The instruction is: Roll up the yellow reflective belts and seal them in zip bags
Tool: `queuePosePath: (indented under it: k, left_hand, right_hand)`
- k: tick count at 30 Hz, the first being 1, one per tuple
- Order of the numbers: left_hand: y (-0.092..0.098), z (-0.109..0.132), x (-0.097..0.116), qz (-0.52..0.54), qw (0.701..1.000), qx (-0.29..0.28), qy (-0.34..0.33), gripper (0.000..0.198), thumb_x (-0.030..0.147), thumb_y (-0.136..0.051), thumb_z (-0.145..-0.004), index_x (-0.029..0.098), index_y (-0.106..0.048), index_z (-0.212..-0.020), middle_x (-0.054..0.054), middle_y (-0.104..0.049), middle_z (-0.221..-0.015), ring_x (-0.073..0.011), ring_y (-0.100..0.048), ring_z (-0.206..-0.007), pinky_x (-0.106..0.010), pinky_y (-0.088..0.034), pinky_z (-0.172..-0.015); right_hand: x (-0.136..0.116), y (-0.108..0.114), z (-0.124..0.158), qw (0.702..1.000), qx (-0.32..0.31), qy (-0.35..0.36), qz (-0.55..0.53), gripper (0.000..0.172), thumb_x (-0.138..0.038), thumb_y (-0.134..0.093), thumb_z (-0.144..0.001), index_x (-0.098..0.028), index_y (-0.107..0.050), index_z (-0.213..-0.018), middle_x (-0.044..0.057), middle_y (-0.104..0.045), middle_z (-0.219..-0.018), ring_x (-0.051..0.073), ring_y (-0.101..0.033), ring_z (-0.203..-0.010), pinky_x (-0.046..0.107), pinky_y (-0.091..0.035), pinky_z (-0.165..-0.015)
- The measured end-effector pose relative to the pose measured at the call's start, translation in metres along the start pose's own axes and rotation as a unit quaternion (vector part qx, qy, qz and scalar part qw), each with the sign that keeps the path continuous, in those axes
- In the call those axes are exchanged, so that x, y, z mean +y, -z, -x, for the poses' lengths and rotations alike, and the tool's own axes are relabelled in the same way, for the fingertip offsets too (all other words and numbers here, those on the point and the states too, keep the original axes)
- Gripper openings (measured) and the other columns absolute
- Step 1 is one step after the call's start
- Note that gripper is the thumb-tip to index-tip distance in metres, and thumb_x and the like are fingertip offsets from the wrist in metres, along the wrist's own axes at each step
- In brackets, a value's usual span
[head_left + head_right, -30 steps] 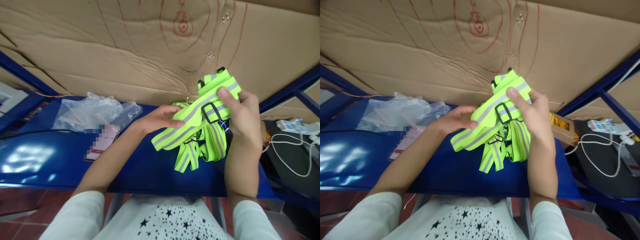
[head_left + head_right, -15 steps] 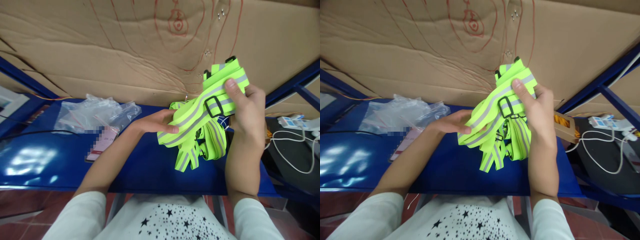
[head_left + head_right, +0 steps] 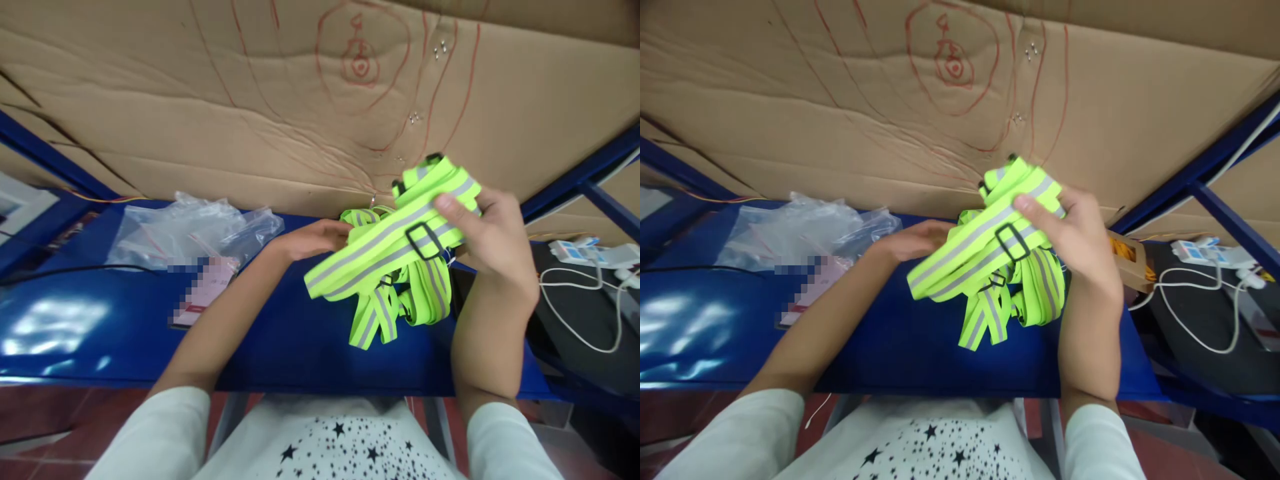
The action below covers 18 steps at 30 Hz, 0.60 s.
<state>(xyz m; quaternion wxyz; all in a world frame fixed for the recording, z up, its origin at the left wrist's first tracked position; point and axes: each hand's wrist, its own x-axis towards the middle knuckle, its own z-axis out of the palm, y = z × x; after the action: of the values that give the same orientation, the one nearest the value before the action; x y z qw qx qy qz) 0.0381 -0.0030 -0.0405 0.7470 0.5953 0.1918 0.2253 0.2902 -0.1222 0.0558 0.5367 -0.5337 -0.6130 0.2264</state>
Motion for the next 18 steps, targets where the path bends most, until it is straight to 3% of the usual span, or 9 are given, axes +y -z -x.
queuePosePath:
  k: [3, 5, 6, 10, 13, 15, 18]
  left_hand:
    - [0.008, 0.008, 0.015, 0.026, 0.990, 0.031, -0.138, 0.051, 0.032, -0.089, -0.068, 0.020, -0.078, -0.117, -0.010, -0.070, -0.139, -0.0285, -0.061, -0.136, -0.038, -0.048, -0.116]
    - [0.002, 0.016, 0.028, 0.020, 0.976, 0.045, -0.214, 0.054, 0.039, -0.083, -0.079, 0.025, -0.073, -0.130, -0.007, -0.063, -0.150, -0.0280, -0.051, -0.148, -0.039, -0.041, -0.123]
    - [-0.005, 0.021, 0.034, -0.003, 0.975, 0.034, -0.219, 0.057, 0.043, -0.082, -0.081, 0.026, -0.070, -0.134, -0.007, -0.062, -0.151, -0.0286, -0.051, -0.148, -0.040, -0.041, -0.123]
    - [-0.047, 0.032, 0.039, -0.155, 0.974, -0.062, -0.155, 0.067, 0.043, -0.093, -0.073, 0.022, -0.068, -0.132, -0.010, -0.072, -0.134, -0.0316, -0.066, -0.128, -0.043, -0.053, -0.110]
    - [-0.068, 0.030, 0.032, -0.189, 0.974, -0.058, -0.109, 0.040, 0.037, -0.084, -0.085, 0.016, -0.072, -0.116, -0.009, -0.078, -0.113, -0.0243, -0.074, -0.103, -0.036, -0.058, -0.093]
    - [-0.069, 0.028, 0.030, -0.175, 0.979, -0.080, -0.071, 0.025, 0.035, -0.078, -0.090, 0.014, -0.073, -0.101, -0.007, -0.079, -0.097, -0.0202, -0.074, -0.090, -0.030, -0.058, -0.084]
    - [-0.060, 0.030, 0.035, -0.147, 0.975, -0.167, -0.018, 0.021, 0.034, -0.077, -0.091, 0.014, -0.075, -0.094, -0.007, -0.079, -0.091, -0.0190, -0.075, -0.085, -0.026, -0.059, -0.079]
  right_hand:
    - [-0.012, -0.003, 0.007, 0.995, -0.070, 0.057, 0.045, 0.029, -0.047, -0.082, -0.087, -0.024, -0.083, -0.105, 0.001, -0.081, -0.095, 0.021, -0.075, -0.081, 0.032, -0.061, -0.073]
    - [-0.021, -0.010, 0.013, 0.990, -0.077, 0.088, 0.082, 0.030, -0.045, -0.081, -0.088, -0.027, -0.081, -0.113, 0.001, -0.081, -0.098, 0.022, -0.075, -0.084, 0.034, -0.062, -0.075]
    - [-0.024, -0.014, 0.015, 0.987, -0.083, 0.100, 0.099, 0.034, -0.044, -0.081, -0.088, -0.028, -0.080, -0.117, 0.001, -0.081, -0.101, 0.022, -0.075, -0.085, 0.035, -0.062, -0.076]
    - [-0.031, -0.029, 0.024, 0.974, -0.062, 0.157, 0.153, 0.047, -0.040, -0.084, -0.087, -0.028, -0.074, -0.131, 0.002, -0.079, -0.119, 0.026, -0.074, -0.103, 0.038, -0.060, -0.092]
    - [-0.030, -0.031, 0.024, 0.975, -0.013, 0.153, 0.161, 0.046, -0.040, -0.082, -0.088, -0.026, -0.075, -0.131, 0.004, -0.078, -0.122, 0.027, -0.073, -0.109, 0.038, -0.058, -0.097]
    - [-0.026, -0.028, 0.022, 0.986, -0.037, 0.109, 0.117, 0.035, -0.044, -0.082, -0.088, -0.026, -0.080, -0.118, 0.003, -0.081, -0.109, 0.025, -0.075, -0.096, 0.037, -0.060, -0.087]
    - [-0.016, -0.028, 0.015, 0.989, -0.137, -0.032, -0.045, 0.031, -0.051, -0.077, -0.090, -0.025, -0.082, -0.106, 0.002, -0.081, -0.094, 0.023, -0.076, -0.083, 0.035, -0.063, -0.074]
